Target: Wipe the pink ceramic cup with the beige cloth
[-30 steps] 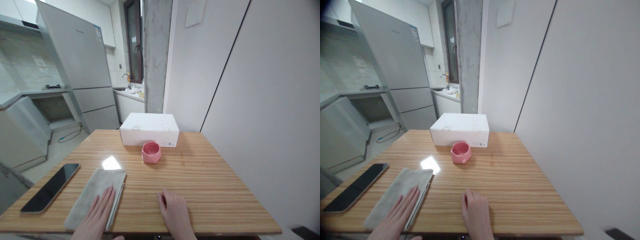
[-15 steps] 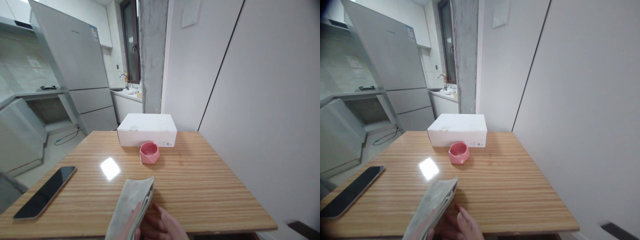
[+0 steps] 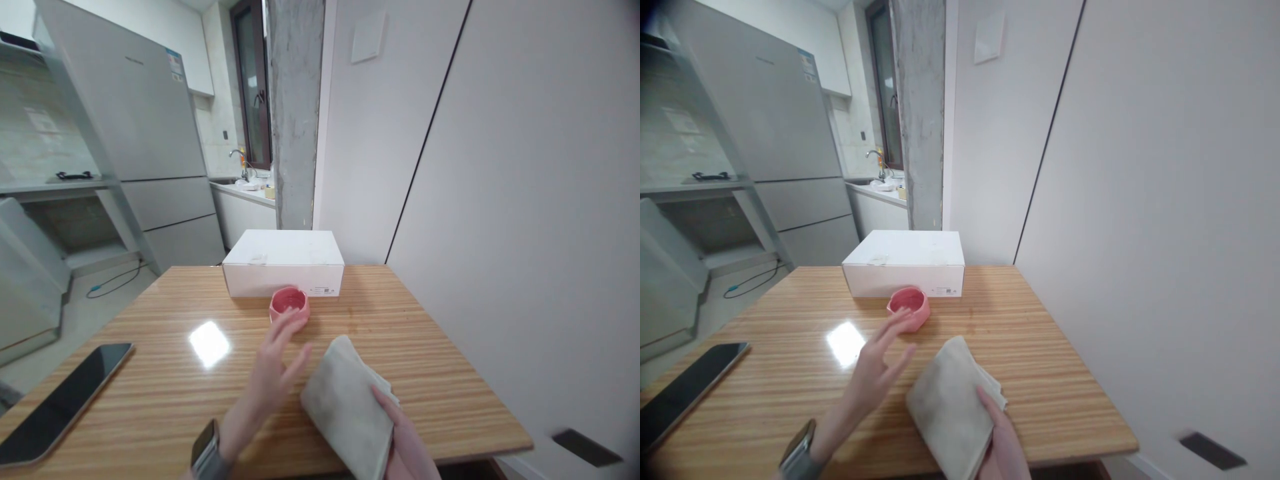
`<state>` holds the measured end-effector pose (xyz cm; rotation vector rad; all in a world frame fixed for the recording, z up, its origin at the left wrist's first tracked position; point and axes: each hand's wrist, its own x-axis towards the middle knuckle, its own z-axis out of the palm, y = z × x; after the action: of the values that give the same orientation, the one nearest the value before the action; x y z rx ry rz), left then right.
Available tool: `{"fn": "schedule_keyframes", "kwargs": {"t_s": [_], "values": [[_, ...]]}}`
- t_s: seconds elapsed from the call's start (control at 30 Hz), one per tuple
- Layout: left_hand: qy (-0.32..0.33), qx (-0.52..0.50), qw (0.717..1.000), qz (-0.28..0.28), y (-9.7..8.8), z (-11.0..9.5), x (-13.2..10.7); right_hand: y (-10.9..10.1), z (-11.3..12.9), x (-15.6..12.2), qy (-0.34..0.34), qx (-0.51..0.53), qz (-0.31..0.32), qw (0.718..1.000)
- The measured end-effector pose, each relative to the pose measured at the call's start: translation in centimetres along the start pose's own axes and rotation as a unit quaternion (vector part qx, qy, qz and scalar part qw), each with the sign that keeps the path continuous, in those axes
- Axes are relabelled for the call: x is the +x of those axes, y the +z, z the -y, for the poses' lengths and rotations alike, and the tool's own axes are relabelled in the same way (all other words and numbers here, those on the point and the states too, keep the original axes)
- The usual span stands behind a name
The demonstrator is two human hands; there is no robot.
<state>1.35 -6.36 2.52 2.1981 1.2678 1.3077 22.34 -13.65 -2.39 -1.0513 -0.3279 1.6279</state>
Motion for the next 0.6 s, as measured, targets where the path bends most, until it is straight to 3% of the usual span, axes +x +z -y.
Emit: {"fn": "schedule_keyframes", "kwargs": {"t_s": [0.1, 0.2, 0.27, 0.4, 0.53, 0.6], "values": [[-0.047, 0.007, 0.999, -0.017, -0.2, 3.9, 3.9, 0.2, 2.3, 0.7, 0.035, 0.126, -0.081, 0.988], [-0.097, -0.016, 0.995, 0.028, 0.6, 7.6, 5.1, 0.7, 4.8, 2.3, -0.028, 0.153, -0.127, 0.98], [-0.12, -0.05, 0.99, 0.048, 1.0, 9.0, 5.0, 1.6, 6.0, 3.6, -0.091, 0.143, -0.144, 0.975], [-0.144, -0.09, 0.985, 0.038, 1.2, 9.1, 4.8, 5.1, 6.3, 6.6, -0.23, 0.066, -0.121, 0.963], [-0.116, -0.102, 0.988, -0.015, 1.6, 8.0, 4.7, 9.6, 4.3, 9.8, -0.317, -0.139, -0.035, 0.938], [-0.098, -0.113, 0.988, -0.037, 1.9, 7.2, 4.4, 11.4, 3.1, 11.0, -0.337, -0.174, 0.025, 0.925]]}}
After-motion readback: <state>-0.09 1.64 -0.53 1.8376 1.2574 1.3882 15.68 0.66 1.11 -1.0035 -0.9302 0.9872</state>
